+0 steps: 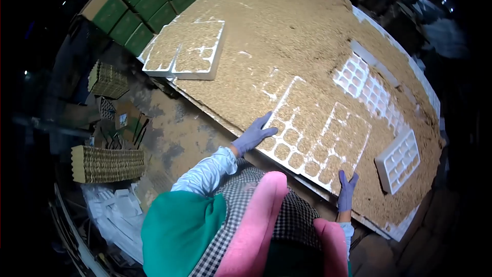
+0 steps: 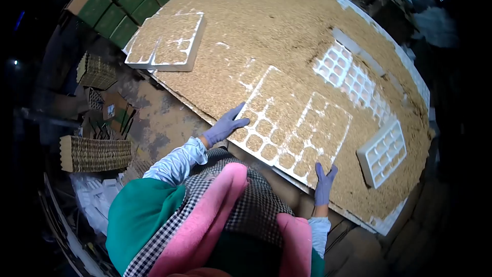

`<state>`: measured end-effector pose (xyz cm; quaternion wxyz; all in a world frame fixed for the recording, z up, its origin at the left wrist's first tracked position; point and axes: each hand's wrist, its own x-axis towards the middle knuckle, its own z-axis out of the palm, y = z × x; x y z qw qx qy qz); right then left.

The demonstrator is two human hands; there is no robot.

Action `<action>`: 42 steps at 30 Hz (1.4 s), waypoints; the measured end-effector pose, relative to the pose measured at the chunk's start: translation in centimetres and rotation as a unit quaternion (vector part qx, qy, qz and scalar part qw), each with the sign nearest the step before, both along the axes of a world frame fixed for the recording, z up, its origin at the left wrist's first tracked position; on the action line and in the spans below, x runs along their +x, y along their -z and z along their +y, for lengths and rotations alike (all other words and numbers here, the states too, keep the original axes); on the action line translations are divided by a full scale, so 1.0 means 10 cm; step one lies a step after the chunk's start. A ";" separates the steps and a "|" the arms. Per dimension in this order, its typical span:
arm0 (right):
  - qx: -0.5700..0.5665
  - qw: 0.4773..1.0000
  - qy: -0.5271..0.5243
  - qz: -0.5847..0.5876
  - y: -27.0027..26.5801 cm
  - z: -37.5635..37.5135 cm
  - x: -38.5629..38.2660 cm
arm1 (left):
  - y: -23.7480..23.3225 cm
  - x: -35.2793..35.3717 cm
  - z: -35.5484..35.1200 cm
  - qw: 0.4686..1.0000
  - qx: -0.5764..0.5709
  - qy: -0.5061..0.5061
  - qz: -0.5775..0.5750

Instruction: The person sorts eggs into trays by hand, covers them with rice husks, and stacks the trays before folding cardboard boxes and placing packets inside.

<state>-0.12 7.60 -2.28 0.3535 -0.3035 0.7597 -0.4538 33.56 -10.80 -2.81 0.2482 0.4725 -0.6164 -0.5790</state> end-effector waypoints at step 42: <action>0.276 0.843 0.198 0.416 -0.62 -0.69 -1.40 | -0.70 0.97 -0.78 0.942 -0.266 0.009 -0.205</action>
